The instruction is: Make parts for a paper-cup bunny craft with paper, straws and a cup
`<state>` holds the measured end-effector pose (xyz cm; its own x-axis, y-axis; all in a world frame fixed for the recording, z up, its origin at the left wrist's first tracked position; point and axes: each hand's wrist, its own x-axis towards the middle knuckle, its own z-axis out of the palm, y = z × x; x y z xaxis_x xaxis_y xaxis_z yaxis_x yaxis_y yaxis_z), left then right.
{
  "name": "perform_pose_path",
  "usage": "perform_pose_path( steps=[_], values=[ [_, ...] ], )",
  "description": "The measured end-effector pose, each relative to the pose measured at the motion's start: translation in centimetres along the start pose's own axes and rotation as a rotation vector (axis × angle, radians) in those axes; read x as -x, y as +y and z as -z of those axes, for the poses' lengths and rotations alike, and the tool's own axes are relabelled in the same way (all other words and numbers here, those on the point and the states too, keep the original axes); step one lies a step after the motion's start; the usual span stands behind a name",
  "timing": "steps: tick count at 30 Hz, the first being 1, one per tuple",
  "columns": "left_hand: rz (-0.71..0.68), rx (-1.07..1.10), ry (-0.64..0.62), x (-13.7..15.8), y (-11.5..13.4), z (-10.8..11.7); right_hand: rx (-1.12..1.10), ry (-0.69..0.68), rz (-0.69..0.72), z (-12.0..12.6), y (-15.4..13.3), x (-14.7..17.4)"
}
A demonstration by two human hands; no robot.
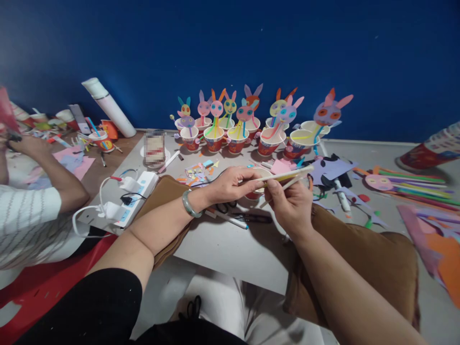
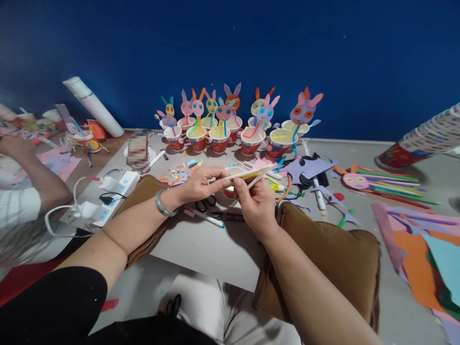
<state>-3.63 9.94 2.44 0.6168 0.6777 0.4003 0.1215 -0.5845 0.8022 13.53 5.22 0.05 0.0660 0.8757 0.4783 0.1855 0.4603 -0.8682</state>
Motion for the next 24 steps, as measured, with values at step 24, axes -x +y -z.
perform_pose_path(
  steps=[24],
  values=[
    [-0.089,-0.237,-0.091,-0.25,-0.79,0.27,0.236,-0.129,0.187,-0.02,-0.86,0.15]
  ],
)
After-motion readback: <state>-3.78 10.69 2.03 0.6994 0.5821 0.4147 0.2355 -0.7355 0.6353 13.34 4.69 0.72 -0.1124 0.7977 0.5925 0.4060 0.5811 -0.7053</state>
